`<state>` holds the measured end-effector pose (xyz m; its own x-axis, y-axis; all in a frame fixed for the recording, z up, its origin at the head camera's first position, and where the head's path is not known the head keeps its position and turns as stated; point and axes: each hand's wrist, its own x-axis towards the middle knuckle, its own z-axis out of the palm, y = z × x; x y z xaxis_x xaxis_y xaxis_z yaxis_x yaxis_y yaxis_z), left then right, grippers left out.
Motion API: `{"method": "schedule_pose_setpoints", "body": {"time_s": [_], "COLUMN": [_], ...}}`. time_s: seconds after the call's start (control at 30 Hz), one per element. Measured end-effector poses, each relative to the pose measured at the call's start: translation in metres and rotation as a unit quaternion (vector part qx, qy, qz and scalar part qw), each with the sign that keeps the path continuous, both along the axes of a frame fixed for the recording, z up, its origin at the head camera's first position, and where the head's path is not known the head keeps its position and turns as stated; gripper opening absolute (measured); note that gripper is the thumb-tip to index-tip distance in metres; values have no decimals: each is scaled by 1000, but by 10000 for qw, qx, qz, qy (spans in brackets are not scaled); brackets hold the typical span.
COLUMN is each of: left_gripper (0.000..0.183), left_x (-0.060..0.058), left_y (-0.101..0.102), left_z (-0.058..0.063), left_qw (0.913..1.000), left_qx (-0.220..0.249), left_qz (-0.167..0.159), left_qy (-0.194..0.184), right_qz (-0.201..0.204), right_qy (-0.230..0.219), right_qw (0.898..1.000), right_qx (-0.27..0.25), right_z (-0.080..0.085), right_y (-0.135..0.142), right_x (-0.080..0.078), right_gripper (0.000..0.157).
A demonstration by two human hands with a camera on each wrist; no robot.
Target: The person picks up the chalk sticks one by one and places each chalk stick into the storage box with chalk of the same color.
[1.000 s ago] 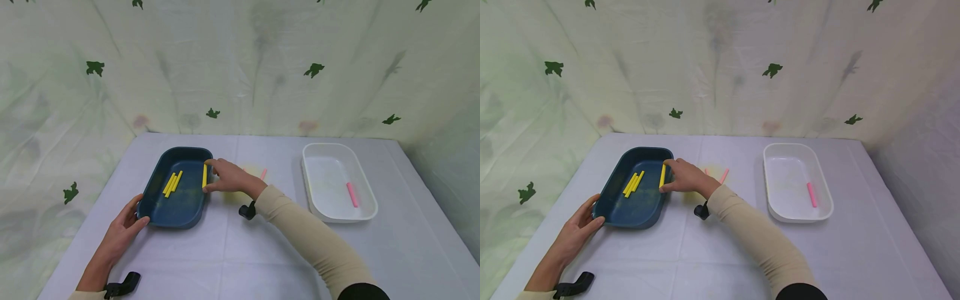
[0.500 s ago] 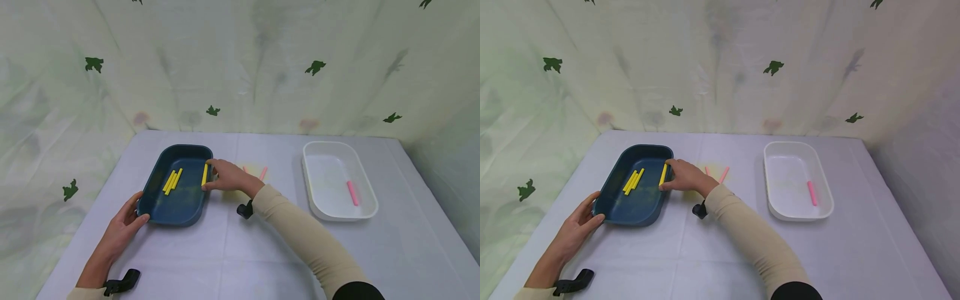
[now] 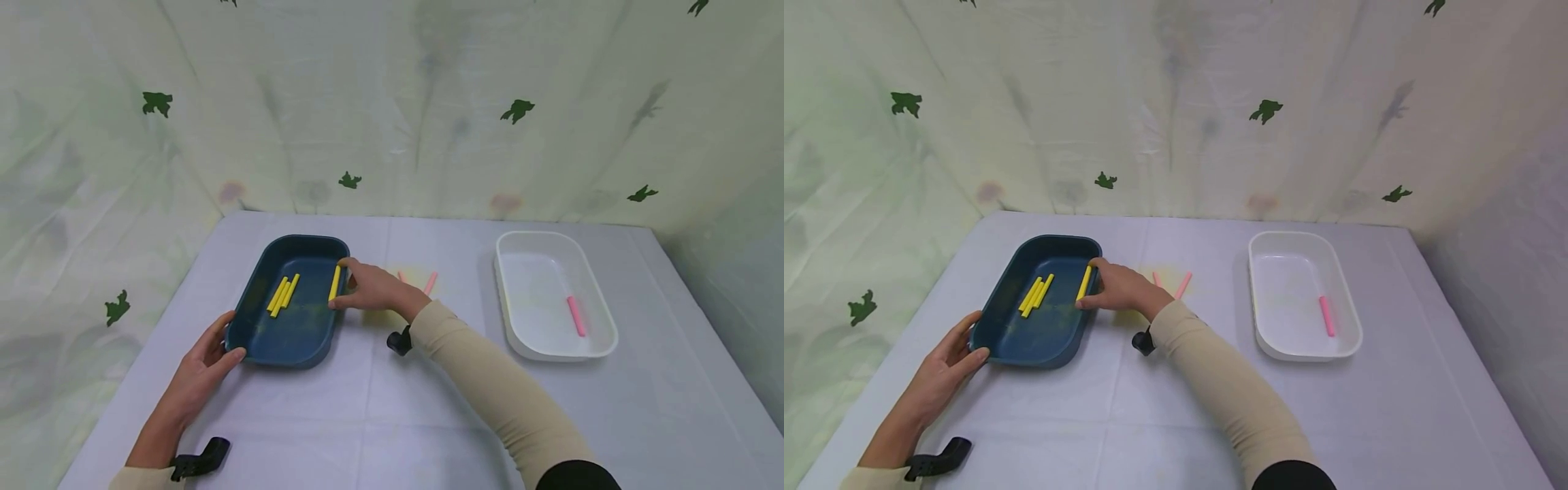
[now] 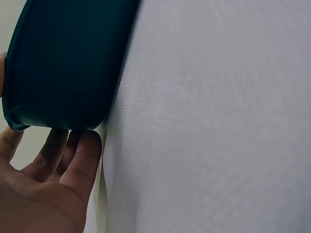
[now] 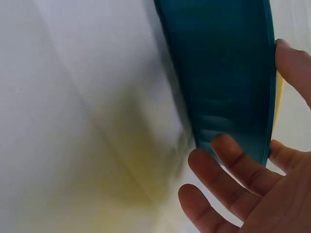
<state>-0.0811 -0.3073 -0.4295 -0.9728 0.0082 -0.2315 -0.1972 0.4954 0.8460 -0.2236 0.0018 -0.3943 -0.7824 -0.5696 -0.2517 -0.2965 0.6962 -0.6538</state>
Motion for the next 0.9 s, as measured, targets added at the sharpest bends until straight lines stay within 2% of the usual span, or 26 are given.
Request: {"method": "schedule_pose_setpoints", "body": {"time_s": [0.7, 0.9], "left_gripper": [80, 81], "left_x": [0, 0], "left_y": [-1, 1], "left_z": [5, 5], "left_qw": [9999, 9999], "left_qx": [-51, -93], "left_qz": [-90, -43], "left_qy": [-20, -66], "right_qz": [54, 162], "right_qy": [-198, -176], "right_qw": [9995, 9996], "right_qx": [-250, -161], "right_z": [-2, 1], "right_y": [2, 4], "right_x": [0, 3], "right_gripper": [89, 87]}}
